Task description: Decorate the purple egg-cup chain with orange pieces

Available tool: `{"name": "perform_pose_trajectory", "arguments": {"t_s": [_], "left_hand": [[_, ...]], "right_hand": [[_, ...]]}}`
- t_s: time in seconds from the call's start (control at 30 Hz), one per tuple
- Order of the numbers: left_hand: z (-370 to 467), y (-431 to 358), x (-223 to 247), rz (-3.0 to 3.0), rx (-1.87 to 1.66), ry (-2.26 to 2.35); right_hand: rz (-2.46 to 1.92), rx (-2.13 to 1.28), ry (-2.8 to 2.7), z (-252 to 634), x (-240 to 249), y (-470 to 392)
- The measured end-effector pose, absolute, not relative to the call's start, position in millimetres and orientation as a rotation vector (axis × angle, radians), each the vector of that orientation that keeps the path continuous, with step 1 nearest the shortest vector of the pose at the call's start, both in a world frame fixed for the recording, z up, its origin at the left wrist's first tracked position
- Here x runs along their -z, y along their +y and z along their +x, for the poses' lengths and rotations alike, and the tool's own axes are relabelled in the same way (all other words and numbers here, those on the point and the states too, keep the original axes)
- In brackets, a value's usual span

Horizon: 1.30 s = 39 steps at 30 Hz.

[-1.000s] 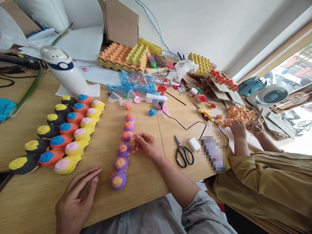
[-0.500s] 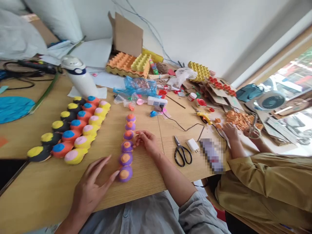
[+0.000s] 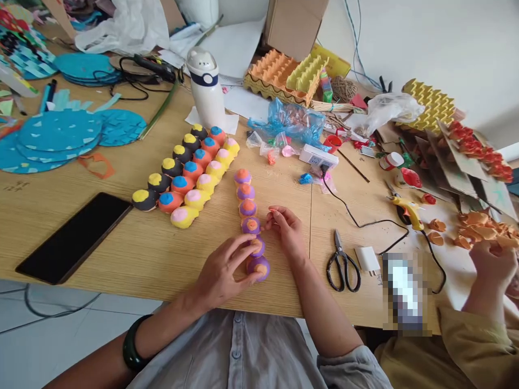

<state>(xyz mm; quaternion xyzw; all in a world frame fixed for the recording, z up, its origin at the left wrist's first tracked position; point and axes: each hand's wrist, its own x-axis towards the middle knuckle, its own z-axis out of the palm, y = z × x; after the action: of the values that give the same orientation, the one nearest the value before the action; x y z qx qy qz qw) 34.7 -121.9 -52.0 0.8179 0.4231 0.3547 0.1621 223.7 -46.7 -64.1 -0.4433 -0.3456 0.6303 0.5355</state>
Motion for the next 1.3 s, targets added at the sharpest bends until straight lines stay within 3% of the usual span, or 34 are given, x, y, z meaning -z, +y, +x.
{"name": "perform_pose_trajectory", "arguments": {"t_s": [0.3, 0.7, 1.3], "left_hand": [[21.4, -86.7, 35.5, 2.246, -0.904, 1.063], [51.2, -32.3, 24.6, 2.157, -1.192, 1.07], [60.8, -25.6, 22.7, 2.13, -1.273, 0.946]], "right_hand": [[-1.033, -1.537, -0.692, 224.4, 52.3, -48.7], [-1.088, -1.695, -0.773, 224.0, 47.5, -57.9], [-1.128, -1.668, -0.82, 229.1, 42.4, -62.6]]}}
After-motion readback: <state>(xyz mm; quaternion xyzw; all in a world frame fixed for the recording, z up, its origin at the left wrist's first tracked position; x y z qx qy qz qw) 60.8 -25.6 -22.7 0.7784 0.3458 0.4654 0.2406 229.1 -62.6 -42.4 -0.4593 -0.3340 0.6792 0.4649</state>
